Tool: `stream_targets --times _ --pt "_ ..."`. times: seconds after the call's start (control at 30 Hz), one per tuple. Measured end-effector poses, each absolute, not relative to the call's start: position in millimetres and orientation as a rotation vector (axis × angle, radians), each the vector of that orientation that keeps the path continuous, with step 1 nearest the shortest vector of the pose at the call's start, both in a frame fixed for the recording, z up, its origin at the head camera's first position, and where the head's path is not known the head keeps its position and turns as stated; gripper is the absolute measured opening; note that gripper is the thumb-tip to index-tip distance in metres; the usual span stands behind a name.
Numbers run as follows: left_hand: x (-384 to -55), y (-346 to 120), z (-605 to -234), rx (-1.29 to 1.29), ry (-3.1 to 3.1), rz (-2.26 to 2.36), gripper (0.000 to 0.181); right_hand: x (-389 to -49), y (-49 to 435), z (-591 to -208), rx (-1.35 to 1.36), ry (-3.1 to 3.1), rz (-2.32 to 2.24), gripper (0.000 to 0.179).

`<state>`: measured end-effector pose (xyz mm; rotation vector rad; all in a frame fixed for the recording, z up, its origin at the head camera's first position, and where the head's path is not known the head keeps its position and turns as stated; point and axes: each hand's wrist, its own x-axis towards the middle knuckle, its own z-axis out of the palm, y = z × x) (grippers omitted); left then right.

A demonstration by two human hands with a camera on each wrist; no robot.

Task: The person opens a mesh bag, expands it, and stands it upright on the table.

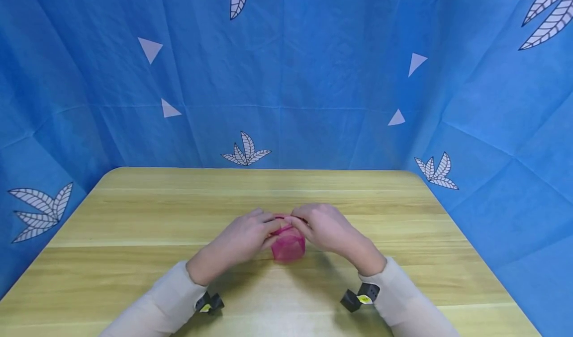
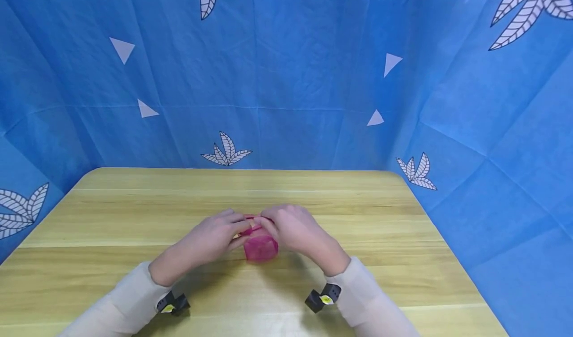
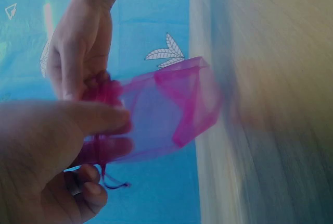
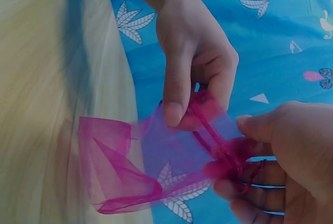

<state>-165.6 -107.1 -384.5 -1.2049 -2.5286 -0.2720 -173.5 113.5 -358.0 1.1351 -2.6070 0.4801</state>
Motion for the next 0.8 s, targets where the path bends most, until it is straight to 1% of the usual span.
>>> stream_targets --times 0.1,0.2,0.37,0.5,0.67,0.8 --pt "-165 -107 -384 -1.191 -2.518 -0.241 0.015 -174 112 -354 1.078 -2.672 0.497 0.010" --pt "-165 -106 -383 -1.184 -2.514 -0.196 0.007 -173 112 -349 1.056 -2.751 0.456 0.013" --pt "-165 -103 -382 -1.236 -2.425 -0.154 0.013 -172 109 -343 1.081 -2.802 0.356 0.005" --pt "-163 -99 -383 -1.296 -2.322 -0.175 0.017 -172 105 -340 1.058 -2.802 0.331 0.009" --pt "-161 -97 -384 -1.374 -2.280 -0.250 0.010 -173 101 -338 0.986 -2.777 0.281 0.014" --pt "-161 -98 -385 -1.471 -2.286 -0.353 0.009 -173 100 -339 0.904 -2.737 0.230 0.018"
